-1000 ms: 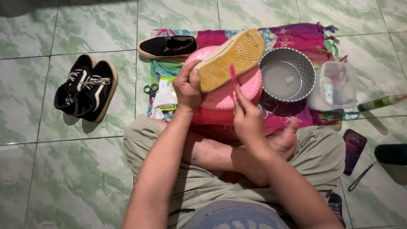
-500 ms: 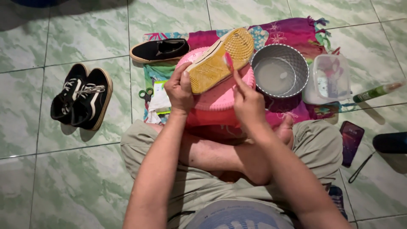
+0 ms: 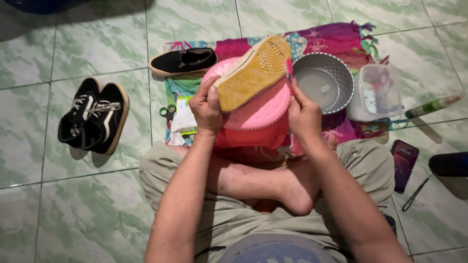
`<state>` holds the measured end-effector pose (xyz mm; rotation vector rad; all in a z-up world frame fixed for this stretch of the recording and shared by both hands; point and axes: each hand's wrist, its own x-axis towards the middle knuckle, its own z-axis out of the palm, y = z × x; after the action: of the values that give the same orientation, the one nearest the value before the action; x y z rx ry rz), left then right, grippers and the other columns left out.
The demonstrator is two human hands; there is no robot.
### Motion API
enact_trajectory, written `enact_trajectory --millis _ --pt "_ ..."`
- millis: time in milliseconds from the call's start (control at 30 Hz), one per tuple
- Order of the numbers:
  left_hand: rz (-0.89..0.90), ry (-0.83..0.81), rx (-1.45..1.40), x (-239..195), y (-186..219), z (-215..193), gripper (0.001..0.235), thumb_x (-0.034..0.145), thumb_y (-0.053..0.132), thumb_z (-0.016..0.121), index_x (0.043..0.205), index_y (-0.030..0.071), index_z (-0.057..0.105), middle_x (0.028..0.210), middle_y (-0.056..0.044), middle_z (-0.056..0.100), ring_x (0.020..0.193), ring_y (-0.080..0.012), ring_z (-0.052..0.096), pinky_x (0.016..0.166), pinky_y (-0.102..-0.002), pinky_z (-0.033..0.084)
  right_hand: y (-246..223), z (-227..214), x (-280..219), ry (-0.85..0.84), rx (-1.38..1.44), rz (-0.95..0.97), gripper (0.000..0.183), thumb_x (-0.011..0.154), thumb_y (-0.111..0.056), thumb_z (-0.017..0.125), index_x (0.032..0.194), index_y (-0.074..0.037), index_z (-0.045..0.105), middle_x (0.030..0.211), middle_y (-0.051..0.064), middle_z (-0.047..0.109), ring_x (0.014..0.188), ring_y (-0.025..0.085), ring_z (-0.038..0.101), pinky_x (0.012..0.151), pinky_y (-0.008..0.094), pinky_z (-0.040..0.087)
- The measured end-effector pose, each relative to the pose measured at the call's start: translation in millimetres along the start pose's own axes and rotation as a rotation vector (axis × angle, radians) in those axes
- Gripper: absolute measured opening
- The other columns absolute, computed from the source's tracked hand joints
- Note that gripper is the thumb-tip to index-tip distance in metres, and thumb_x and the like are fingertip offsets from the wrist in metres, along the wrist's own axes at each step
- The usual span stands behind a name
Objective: The person scrubs the sole of a black shoe with a pink toothbrush, repeatedly dipping the brush into a metal bowl of water and a plastic container of white powder. The shoe is held over a pink plastic stool while the person sits cross-legged on the floor.
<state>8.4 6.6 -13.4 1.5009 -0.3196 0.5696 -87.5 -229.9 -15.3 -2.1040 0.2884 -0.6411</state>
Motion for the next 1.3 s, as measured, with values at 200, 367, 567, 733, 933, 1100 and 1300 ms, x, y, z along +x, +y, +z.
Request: enact_trajectory --millis 200,367,567,733,933,1100,1300 --pt "0.01 0.005 -0.005 0 0 1 0.033 0.095 0.035 0.058 0.112 0.017 0.08 0.096 -0.007 0.078 0.089 -0.0141 0.071 0.084 -0.036 0.057 -70 1 -57 -0.045 -0.047 -0.085 0.046 0.094 -0.004 0.063 0.136 -0.02 0.068 0.121 0.013 0.073 0.114 0.028 0.068 0.096 0.039 0.056" --pt "0.021 -0.011 0.018 -1 -8 -2 0.033 0.096 0.035 0.058 0.114 0.016 0.079 0.097 -0.009 0.078 0.09 -0.0161 0.071 0.085 -0.036 0.057 -55 8 -17 -0.089 -0.101 -0.165 0.046 0.095 -0.007 0.06 0.138 -0.022 0.066 0.122 0.01 0.073 0.112 0.03 0.068 0.095 0.043 0.055" --pt "0.028 -0.006 0.028 1 -9 -1 0.033 0.096 0.033 0.058 0.113 0.015 0.079 0.098 -0.01 0.078 0.092 -0.0172 0.072 0.087 -0.036 0.057 -107 -4 10 -0.224 -0.169 -0.042 0.051 0.096 -0.014 0.052 0.141 -0.037 0.06 0.125 0.002 0.073 0.115 0.03 0.066 0.102 0.043 0.052" --pt "0.009 -0.005 0.033 1 -7 -1 0.032 0.096 0.034 0.058 0.112 0.016 0.08 0.097 -0.008 0.079 0.091 -0.0177 0.073 0.086 -0.036 0.057 -52 13 -22 -0.253 -0.345 -0.043 0.054 0.094 -0.021 0.055 0.141 -0.048 0.059 0.113 -0.003 0.077 0.107 0.023 0.07 0.096 0.04 0.055" --pt "0.04 -0.015 0.048 1 -6 -1 0.033 0.097 0.035 0.058 0.113 0.015 0.079 0.099 -0.009 0.079 0.094 -0.0199 0.074 0.087 -0.037 0.057 -67 13 12 -0.257 -0.319 -0.029 0.056 0.093 -0.017 0.053 0.142 -0.043 0.059 0.118 0.001 0.074 0.11 0.027 0.068 0.098 0.043 0.054" --pt "0.018 -0.002 0.015 1 -5 -1 0.032 0.096 0.034 0.059 0.112 0.016 0.08 0.098 -0.007 0.079 0.093 -0.0173 0.073 0.087 -0.037 0.057 -84 9 -21 -0.286 -0.287 -0.054 0.058 0.092 -0.012 0.051 0.143 -0.037 0.058 0.123 0.005 0.072 0.113 0.032 0.066 0.101 0.047 0.052" --pt "0.028 -0.017 0.034 2 -8 -2 0.033 0.096 0.036 0.059 0.114 0.017 0.079 0.099 -0.007 0.078 0.093 -0.0181 0.073 0.087 -0.037 0.057 -93 7 -7 -0.319 -0.263 -0.047 0.06 0.09 -0.007 0.049 0.145 -0.031 0.058 0.129 0.009 0.069 0.117 0.037 0.064 0.103 0.05 0.05"
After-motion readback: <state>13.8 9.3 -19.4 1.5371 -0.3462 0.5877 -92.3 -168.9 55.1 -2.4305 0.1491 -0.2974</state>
